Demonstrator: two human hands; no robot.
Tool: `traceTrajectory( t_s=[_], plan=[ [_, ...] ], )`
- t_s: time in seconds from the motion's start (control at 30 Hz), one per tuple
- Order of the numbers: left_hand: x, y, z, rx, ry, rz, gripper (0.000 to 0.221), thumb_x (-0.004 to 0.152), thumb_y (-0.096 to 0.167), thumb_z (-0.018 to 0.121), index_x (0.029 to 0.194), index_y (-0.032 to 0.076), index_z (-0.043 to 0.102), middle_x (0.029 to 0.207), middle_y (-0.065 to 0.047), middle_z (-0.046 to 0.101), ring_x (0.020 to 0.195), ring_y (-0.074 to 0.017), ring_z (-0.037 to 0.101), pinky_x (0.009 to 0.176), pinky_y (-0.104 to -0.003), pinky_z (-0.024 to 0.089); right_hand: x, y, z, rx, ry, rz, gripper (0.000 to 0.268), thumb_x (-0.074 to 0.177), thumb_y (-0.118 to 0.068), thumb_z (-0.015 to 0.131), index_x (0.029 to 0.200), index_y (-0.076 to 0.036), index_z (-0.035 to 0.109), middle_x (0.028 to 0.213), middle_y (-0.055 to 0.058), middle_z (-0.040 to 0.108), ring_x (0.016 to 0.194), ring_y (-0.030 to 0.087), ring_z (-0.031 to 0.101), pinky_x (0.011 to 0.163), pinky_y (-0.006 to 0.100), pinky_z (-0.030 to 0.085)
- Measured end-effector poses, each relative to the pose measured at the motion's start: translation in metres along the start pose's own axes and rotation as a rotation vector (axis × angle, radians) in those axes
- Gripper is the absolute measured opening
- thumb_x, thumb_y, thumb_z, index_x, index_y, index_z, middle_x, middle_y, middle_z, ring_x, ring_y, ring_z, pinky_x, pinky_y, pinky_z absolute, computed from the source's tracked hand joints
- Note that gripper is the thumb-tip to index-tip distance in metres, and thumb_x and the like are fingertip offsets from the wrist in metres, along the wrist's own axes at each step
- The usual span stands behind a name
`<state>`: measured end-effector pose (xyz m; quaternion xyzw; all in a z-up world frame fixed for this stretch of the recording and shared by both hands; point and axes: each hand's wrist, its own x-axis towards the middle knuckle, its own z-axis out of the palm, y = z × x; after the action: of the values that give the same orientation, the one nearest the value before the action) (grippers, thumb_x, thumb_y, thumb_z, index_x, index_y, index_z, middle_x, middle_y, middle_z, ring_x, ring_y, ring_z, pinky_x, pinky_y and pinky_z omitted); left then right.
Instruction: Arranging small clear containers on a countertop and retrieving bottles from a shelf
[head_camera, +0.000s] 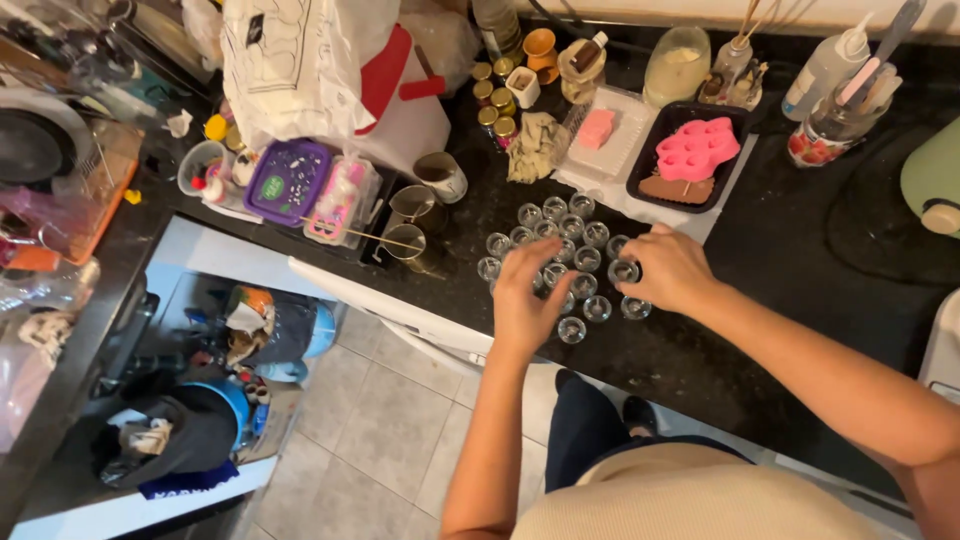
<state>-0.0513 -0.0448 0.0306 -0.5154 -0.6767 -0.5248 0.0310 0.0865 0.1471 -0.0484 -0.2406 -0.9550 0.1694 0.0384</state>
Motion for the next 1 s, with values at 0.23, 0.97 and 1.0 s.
traceTrajectory(
  t_s=[0.23,0.97,1.0],
  plan=[
    [-0.012,-0.043,0.031,0.224,-0.136,-0.006,0.034,0.072,0.015,0.090,0.102,0.004,0.077,0.125,-0.011,0.069,0.123,-0.0364,0.061,0.109,-0.052,0.044,-0.005,0.005,0.046,-0.128,0.098,0.042,0.034,0.064,-0.044,0.084,0.086,-0.019,0.079,0.077,-0.003,0.068,0.090,0.019,0.061,0.072,0.032,0.054],
    [-0.007,-0.123,0.060,0.444,-0.359,-0.076,0.040,0.073,0.031,0.088,0.105,0.008,0.079,0.132,-0.010,0.065,0.137,-0.0350,0.051,0.120,-0.059,0.030,-0.009,-0.018,0.013,-0.041,0.120,0.241,0.046,0.072,-0.048,0.081,0.104,-0.015,0.074,0.088,0.002,0.068,0.100,0.023,0.063,0.081,0.038,0.057],
    [-0.006,-0.122,0.057,0.443,-0.334,-0.106,0.040,0.074,0.028,0.087,0.107,0.007,0.078,0.134,-0.010,0.064,0.138,-0.0355,0.050,0.120,-0.059,0.029,-0.005,-0.019,0.005,-0.005,0.156,0.225,0.042,0.077,-0.047,0.078,0.104,-0.015,0.073,0.088,0.001,0.067,0.099,0.022,0.063,0.081,0.038,0.057]
  ],
)
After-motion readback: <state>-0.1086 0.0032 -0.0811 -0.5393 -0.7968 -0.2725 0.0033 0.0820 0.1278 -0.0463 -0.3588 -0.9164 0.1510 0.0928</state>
